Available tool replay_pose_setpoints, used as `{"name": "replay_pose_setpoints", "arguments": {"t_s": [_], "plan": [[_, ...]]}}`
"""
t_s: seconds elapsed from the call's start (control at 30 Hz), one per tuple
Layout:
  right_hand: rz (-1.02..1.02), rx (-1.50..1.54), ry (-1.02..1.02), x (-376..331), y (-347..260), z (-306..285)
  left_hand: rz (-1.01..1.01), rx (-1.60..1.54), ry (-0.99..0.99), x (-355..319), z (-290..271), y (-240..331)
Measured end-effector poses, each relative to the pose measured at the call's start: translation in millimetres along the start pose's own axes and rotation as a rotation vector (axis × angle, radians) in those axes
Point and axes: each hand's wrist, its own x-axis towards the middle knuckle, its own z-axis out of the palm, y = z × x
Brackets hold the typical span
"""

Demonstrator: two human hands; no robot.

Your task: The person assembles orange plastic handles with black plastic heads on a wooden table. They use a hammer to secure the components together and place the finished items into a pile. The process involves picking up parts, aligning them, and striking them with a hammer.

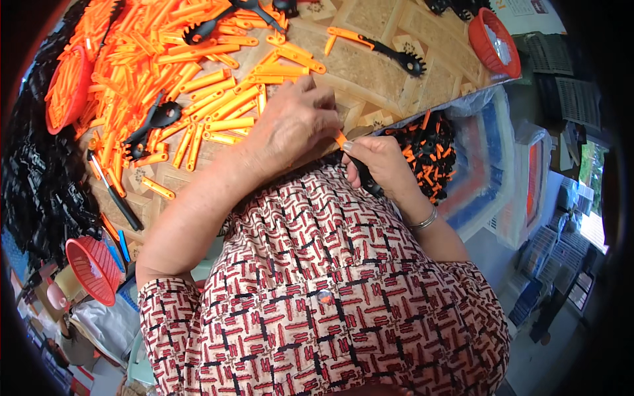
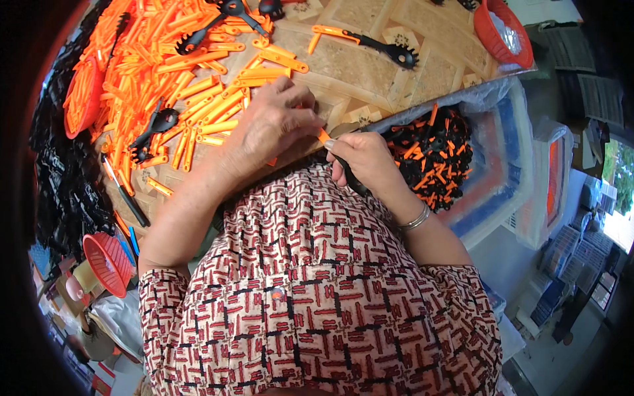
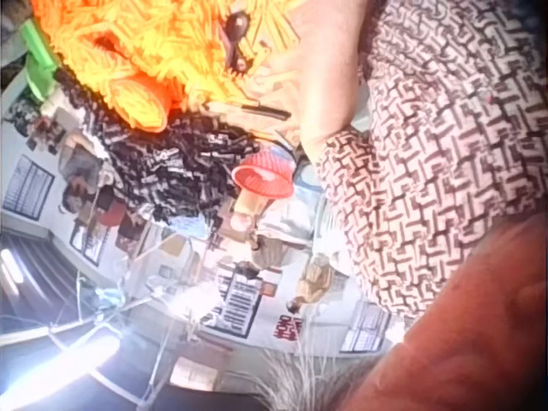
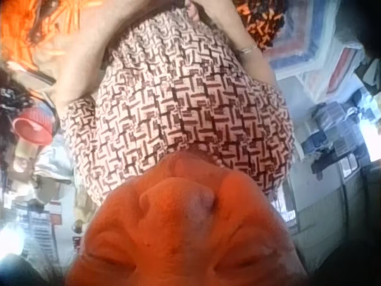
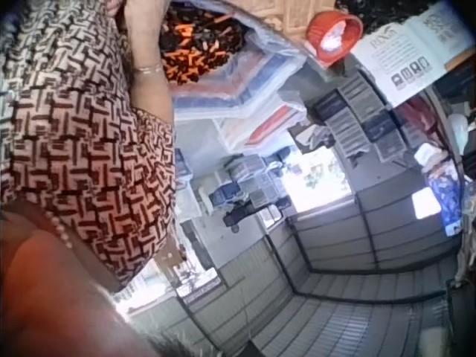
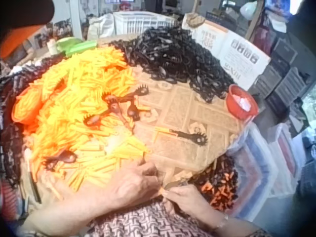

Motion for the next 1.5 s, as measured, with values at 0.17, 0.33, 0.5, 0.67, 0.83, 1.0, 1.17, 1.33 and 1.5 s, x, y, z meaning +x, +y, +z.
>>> {"name": "replay_pose_setpoints", "arguments": {"t_s": [0.17, 0.33, 0.5, 0.67, 0.83, 1.0, 1.17, 1.33, 1.5], "plan": [[-0.099, -0.046, -0.018, -11.6, -10.4, -19.1, -0.119, -0.125, 0.295, -14.0, -13.5, -7.6], [-0.298, -0.29, 0.219, -9.0, -31.7, -48.4, -0.272, 0.278, 0.374, -7.2, -46.7, -47.4], [-0.324, -0.276, 0.209, 13.1, -41.9, -42.4, -0.098, 0.453, 0.295, 12.7, -29.3, -55.5], [-0.197, -0.07, 0.054, 11.2, -30.4, -35.6, -0.188, 0.454, 0.279, 13.5, -36.8, -71.5], [-0.22, -0.047, 0.065, 7.7, -11.8, -29.8, -0.323, 0.325, 0.327, -6.8, -50.7, -87.0], [-0.376, -0.316, 0.231, 10.5, -20.7, -30.1, -0.162, 0.455, 0.181, 1.2, -48.3, -68.2], [-0.754, -0.985, 0.451, 17.8, -48.1, -21.0, -0.208, 0.42, 0.133, 12.8, -53.5, -63.8], [-1.039, -1.285, 0.446, 41.0, -60.9, -20.1, -0.311, 0.194, 0.408, -14.5, -66.4, -70.8], [-0.99, -1.209, 0.308, 50.9, -67.6, -29.1, -0.613, -0.086, 0.547, -63.6, -70.3, -32.7]]}}
